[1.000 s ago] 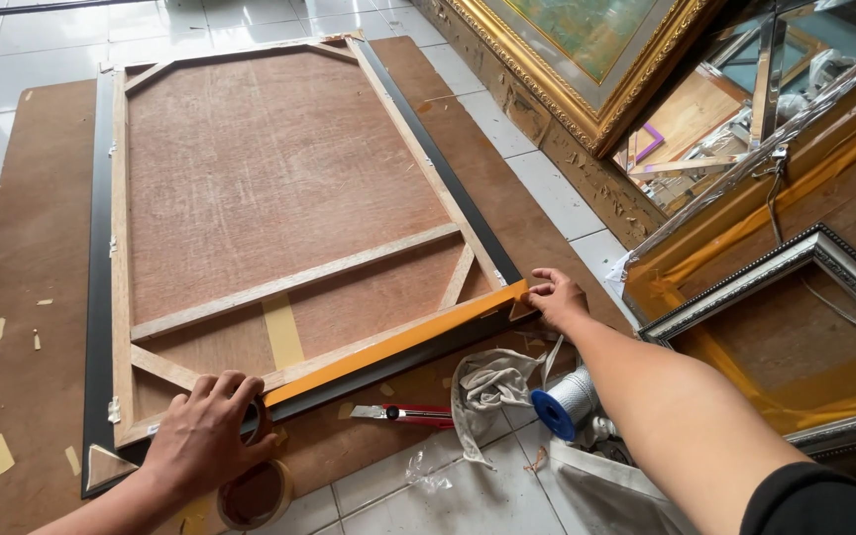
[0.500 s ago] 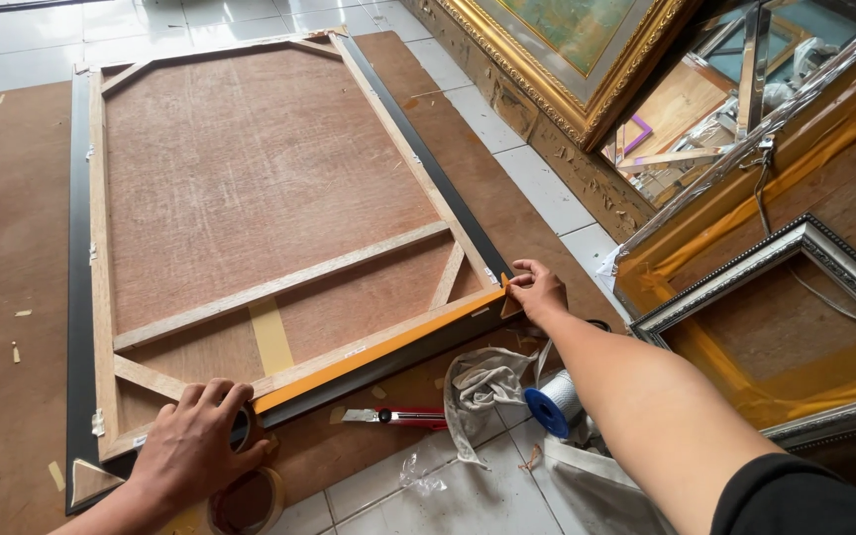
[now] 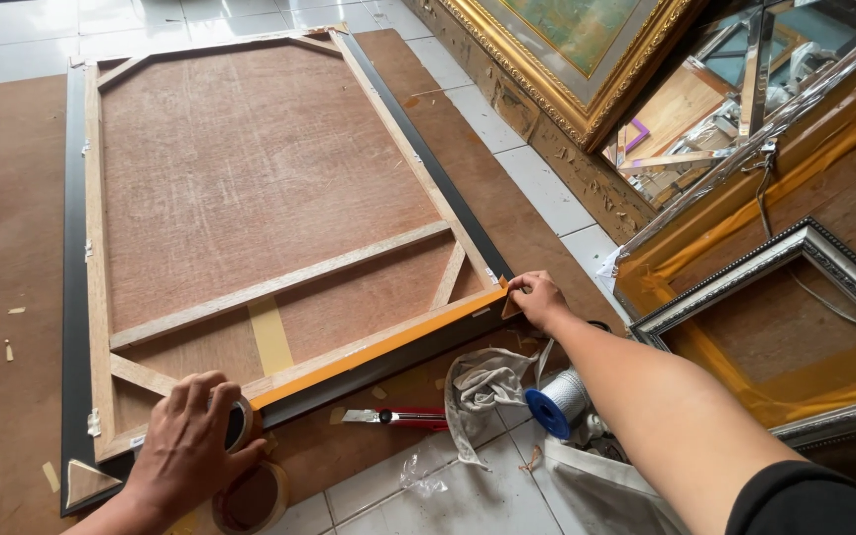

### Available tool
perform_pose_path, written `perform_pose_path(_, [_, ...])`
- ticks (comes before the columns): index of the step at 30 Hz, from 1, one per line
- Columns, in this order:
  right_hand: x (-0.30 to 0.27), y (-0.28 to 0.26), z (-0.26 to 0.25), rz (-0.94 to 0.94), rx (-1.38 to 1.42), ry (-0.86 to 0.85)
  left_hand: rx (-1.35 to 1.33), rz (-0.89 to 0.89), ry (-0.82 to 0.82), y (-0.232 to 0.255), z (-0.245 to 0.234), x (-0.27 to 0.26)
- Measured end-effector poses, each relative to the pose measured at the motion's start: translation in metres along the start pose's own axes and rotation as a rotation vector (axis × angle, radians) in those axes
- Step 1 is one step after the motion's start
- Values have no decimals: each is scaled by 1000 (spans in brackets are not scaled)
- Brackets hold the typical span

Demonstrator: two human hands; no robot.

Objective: Applying adhesive tape to the edges of a wooden frame backing to seal it.

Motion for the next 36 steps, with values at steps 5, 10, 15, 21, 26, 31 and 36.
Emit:
perform_pose_path(5, [34, 25, 16, -108, 77, -69, 158, 143, 3, 2, -4, -3])
perform_pose_path(10, [42, 34, 23, -85, 175, -200, 63, 204, -28, -2, -12, -5])
perform_pose_path(15, [14, 16, 12, -6, 127, -355, 142, 300, -193, -8, -14, -11])
perform_pose_path(21, [-30, -26, 0, 76, -86, -413, 199, 419, -335, -11, -21, -21])
perform_pose_path(26, [7, 8, 12, -28, -408, -400, 84, 448, -101, -28, -35, -47])
perform_pose_path(31, [2, -2, 9, -96, -365, -452, 277, 340, -49, -104, -27, -106])
perform_pose_path(36, [50, 11, 25, -54, -244, -510, 474, 14, -296, -198, -40, -156])
Point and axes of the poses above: each hand's wrist, its own x-axis towards the middle knuckle, its own z-axis out of the palm, y = z × x, the point moved 5 cm from there along x, towards the middle knuckle, and after that the axes turned 1 degree about -y, right-handed, at the moved point
